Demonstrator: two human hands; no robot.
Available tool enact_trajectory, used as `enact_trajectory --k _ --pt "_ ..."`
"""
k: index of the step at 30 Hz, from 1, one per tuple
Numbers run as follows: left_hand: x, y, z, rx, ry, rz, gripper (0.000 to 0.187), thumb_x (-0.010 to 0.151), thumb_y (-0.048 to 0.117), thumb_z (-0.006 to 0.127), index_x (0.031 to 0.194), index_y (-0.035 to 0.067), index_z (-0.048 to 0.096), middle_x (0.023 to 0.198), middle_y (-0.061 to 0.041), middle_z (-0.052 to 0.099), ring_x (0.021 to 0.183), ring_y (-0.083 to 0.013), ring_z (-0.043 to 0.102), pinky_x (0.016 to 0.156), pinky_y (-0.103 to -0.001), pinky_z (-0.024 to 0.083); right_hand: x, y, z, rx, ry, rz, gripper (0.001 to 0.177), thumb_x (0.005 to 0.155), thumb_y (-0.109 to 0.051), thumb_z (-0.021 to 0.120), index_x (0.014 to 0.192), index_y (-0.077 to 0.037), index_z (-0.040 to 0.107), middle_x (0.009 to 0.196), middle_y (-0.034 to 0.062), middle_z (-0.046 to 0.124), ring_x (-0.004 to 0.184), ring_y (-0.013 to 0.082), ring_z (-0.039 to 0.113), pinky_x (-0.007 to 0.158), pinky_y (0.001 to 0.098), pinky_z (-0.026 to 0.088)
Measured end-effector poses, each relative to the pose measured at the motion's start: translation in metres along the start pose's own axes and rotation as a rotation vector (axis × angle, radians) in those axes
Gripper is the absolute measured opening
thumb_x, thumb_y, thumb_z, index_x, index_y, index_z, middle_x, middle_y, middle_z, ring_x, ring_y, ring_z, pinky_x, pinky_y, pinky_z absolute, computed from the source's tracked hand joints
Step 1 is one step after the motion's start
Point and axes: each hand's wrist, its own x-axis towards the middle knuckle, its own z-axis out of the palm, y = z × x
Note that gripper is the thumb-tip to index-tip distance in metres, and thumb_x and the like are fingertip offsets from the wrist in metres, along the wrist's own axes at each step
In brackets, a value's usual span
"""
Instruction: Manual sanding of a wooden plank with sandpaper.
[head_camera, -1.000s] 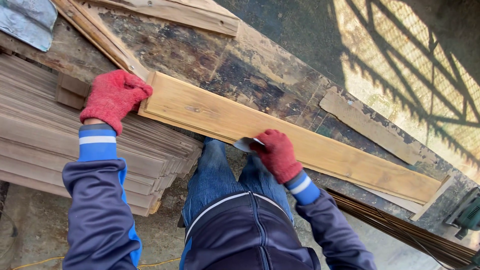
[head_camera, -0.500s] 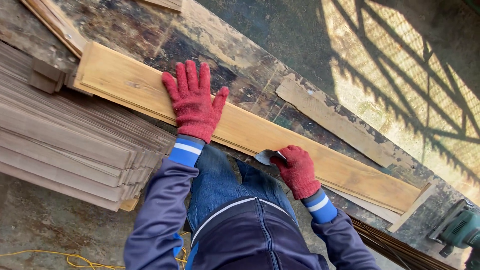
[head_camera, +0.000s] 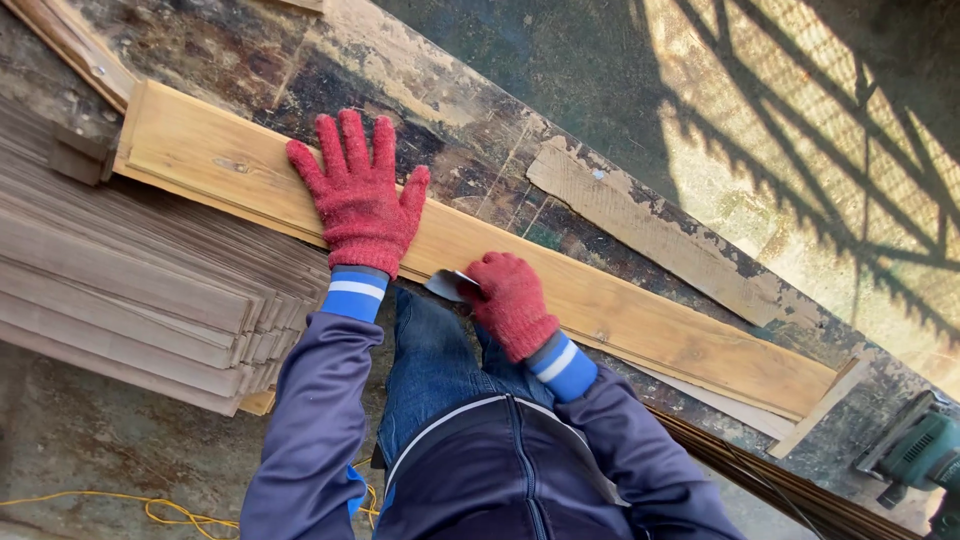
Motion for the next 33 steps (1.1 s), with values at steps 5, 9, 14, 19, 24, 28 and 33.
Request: enact_trajectory --k 5,9,14,19,24,28,33 --pt "-0.002 -0.002 0.007 -0.022 0.014 0.009 0.076 0.107 0.064 0.046 0.161 0.009 0.047 0.166 -0.030 0.034 0.157 -0.0473 0.016 0.122 -0.073 -0.005 -0.086 0.063 -0.038 -0.054 -0.077 0.184 0.018 0.083 -0.043 0.075 0.081 -0.025 0.072 0.075 0.0062 0.063 0.080 0.0338 0.068 0.069 0.0460 0.059" --pt "-0.002 -0.007 0.019 -0.111 0.193 0.101 0.075 0.108 0.052 0.051 0.160 -0.001 0.048 0.165 -0.035 0.031 0.151 -0.0552 0.015 0.116 -0.077 0.001 -0.083 0.056 -0.052 0.201 0.119 0.047 0.010 0.078 -0.018 0.078 0.081 -0.010 0.072 0.074 0.0076 0.062 0.068 0.0298 0.059 0.062 0.0417 0.046" --pt "-0.003 -0.007 0.020 -0.116 0.201 0.128 0.075 0.108 0.051 0.055 0.160 -0.002 0.048 0.165 -0.036 0.029 0.150 -0.0560 0.016 0.114 -0.078 0.001 -0.040 0.023 -0.001 0.059 0.109 -0.095 0.015 0.072 -0.021 0.074 0.086 -0.015 0.068 0.086 0.0076 0.064 0.082 0.0340 0.061 0.071 0.0462 0.048" --pt "-0.003 -0.008 0.024 -0.176 0.176 0.152 0.076 0.110 0.049 0.057 0.163 -0.005 0.045 0.166 -0.037 0.024 0.149 -0.0558 0.008 0.111 -0.080 -0.003 -0.103 0.081 -0.040 0.114 0.093 -0.059 0.015 0.079 -0.021 0.072 0.093 -0.015 0.072 0.085 0.0071 0.064 0.082 0.0328 0.061 0.070 0.0453 0.047" --pt "-0.002 -0.006 0.018 -0.154 0.183 0.162 0.076 0.111 0.046 0.056 0.162 -0.009 0.046 0.164 -0.042 0.027 0.149 -0.0575 0.009 0.111 -0.080 -0.003 -0.144 0.113 -0.071 0.173 0.151 0.104 0.013 0.075 -0.015 0.078 0.087 -0.010 0.075 0.078 0.0078 0.067 0.072 0.0306 0.062 0.064 0.0416 0.047" --pt "-0.003 -0.008 0.023 -0.138 0.169 0.155 0.078 0.112 0.048 0.053 0.164 -0.009 0.045 0.165 -0.042 0.025 0.150 -0.0589 0.011 0.111 -0.080 -0.004 -0.097 0.075 -0.035 0.159 0.133 0.041 0.009 0.080 -0.020 0.077 0.080 -0.013 0.072 0.075 0.0052 0.062 0.071 0.0262 0.059 0.065 0.0408 0.048" --pt "-0.003 -0.005 0.018 -0.165 0.156 0.210 0.073 0.112 0.039 0.057 0.164 -0.010 0.040 0.163 -0.045 0.022 0.146 -0.0622 0.007 0.107 -0.083 -0.004 -0.101 0.087 -0.017 -0.023 0.077 -0.056 0.019 0.075 -0.022 0.074 0.091 -0.016 0.065 0.091 0.0061 0.063 0.087 0.0309 0.060 0.077 0.0450 0.048"
